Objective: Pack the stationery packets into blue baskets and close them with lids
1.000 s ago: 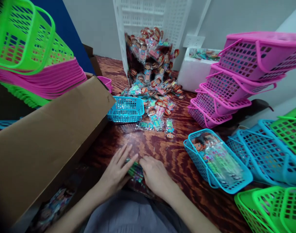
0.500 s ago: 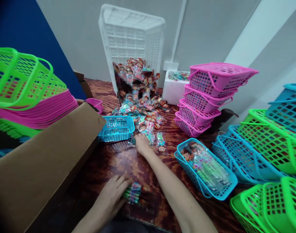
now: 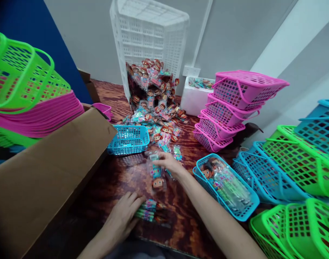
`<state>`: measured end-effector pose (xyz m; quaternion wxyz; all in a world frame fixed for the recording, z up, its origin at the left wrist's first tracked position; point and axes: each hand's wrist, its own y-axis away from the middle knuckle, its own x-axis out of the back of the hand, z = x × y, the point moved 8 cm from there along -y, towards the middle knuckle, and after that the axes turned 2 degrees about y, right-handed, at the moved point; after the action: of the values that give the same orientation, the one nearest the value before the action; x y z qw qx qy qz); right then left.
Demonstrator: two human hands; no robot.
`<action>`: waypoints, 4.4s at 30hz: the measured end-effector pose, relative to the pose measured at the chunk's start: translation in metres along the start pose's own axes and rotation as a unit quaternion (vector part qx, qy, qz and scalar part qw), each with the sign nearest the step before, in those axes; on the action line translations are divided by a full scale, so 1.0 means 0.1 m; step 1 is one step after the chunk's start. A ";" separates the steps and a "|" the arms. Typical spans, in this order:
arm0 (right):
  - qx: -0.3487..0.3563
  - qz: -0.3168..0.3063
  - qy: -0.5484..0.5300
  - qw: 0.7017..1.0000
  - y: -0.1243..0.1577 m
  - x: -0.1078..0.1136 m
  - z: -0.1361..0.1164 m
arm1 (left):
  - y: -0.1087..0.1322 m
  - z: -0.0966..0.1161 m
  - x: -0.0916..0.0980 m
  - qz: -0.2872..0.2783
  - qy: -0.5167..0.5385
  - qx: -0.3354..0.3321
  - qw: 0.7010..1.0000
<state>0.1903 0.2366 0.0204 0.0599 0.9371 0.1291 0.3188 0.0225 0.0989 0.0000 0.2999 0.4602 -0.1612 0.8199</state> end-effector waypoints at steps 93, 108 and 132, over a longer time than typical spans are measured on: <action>0.087 -0.069 0.231 0.967 1.01 -0.43 -0.16 | 0.18 0.13 0.02 0.108 -0.045 -0.066 0.991; 0.118 -0.050 0.254 0.959 1.09 -0.42 -0.40 | -0.15 0.30 0.10 0.027 -0.183 -0.083 0.979; 0.128 0.394 0.138 0.899 2.80 0.68 -0.32 | -0.66 1.03 -0.26 -0.177 0.646 0.166 0.724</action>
<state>0.2793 -0.0125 0.1398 -0.2096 0.8575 -0.2045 0.4231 0.1428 0.0854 0.0313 0.3899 -0.1178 0.2943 0.8646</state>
